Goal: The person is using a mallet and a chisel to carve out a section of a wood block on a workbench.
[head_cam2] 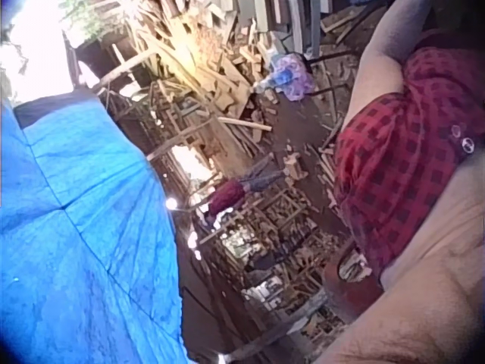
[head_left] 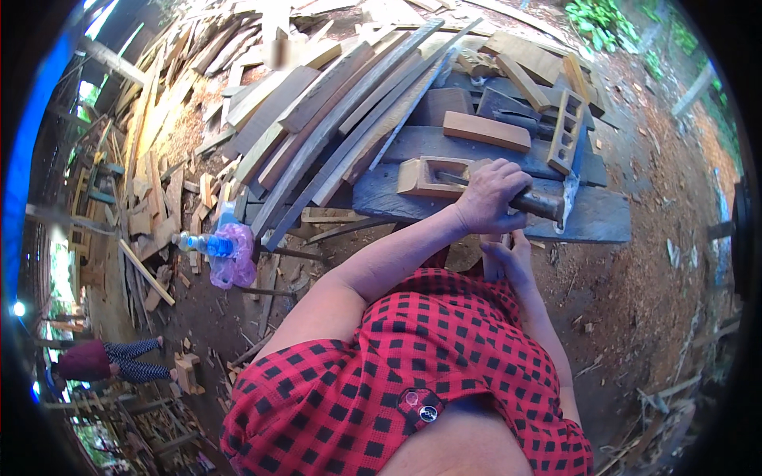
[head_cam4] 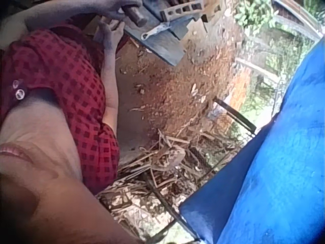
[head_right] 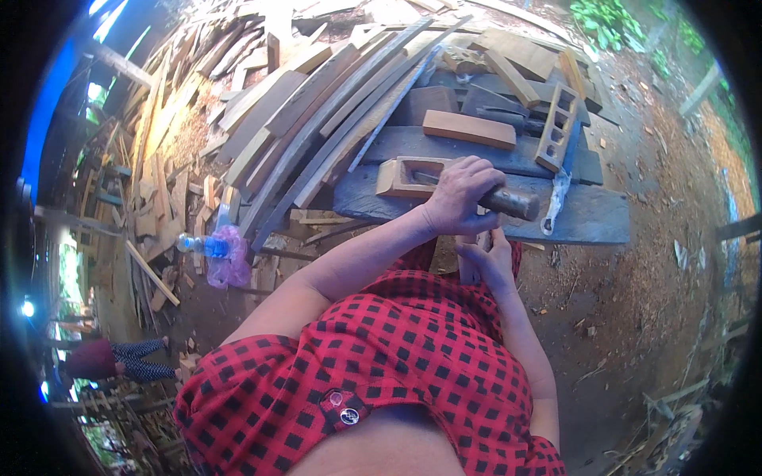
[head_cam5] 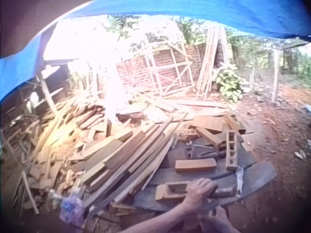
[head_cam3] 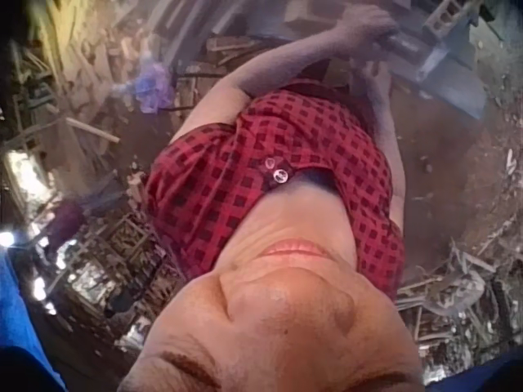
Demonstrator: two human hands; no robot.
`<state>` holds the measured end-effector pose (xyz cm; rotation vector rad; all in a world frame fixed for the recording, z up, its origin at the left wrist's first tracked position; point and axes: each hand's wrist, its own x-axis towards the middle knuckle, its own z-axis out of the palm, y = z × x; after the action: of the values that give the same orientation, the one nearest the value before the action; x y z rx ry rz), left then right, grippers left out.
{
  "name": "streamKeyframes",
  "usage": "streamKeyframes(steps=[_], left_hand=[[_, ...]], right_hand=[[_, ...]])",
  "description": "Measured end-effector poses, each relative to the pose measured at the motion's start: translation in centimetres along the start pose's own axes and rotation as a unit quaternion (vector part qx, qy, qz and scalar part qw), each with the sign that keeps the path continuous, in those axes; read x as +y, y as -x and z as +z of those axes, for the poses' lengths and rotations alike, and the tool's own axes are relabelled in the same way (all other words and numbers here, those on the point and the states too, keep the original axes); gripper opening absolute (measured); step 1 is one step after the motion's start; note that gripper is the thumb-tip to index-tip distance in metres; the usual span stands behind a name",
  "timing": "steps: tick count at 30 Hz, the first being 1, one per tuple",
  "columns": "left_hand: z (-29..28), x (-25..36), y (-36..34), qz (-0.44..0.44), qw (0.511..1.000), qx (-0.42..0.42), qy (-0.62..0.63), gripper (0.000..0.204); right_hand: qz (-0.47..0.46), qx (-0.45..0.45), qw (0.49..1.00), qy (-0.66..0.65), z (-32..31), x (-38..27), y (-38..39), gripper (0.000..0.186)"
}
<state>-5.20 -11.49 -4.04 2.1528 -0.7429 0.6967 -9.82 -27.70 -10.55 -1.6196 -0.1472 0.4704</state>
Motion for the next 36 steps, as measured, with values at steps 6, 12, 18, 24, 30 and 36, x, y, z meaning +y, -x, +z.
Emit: streamKeyframes(steps=[6, 12, 18, 24, 30, 36], left_hand=[[-1.3, 0.6, -0.1, -0.082, 0.994, -0.044, 0.057, 0.038], [-2.7, 0.3, -0.6, -0.084, 0.996, -0.028, 0.026, 0.04], [-0.8, 0.0, 0.2, -0.03, 0.998, 0.037, 0.051, 0.033], [-0.9, 0.6, 0.6, -0.035, 0.994, 0.102, 0.035, 0.031], [-0.1, 1.5, 1.1, 0.0, 0.987, 0.136, 0.089, 0.04], [0.2, 1.3, 1.2, 0.04, 0.99, 0.079, 0.107, 0.042]], right_hand=[[0.035, 0.004, 0.999, 0.013, -0.2, 0.3, 0.0, 0.081], [0.068, 0.002, 0.997, -0.044, -0.5, 1.6, -0.6, 0.081], [0.032, -0.016, 0.998, -0.045, -1.0, 2.3, -0.8, 0.081], [0.015, 0.009, 0.998, -0.054, -1.2, 3.4, -1.4, 0.066], [0.028, 0.015, 0.998, -0.045, -1.8, 4.2, -2.2, 0.069], [0.077, 0.003, 0.997, -0.024, -1.8, 3.6, -1.7, 0.073]])
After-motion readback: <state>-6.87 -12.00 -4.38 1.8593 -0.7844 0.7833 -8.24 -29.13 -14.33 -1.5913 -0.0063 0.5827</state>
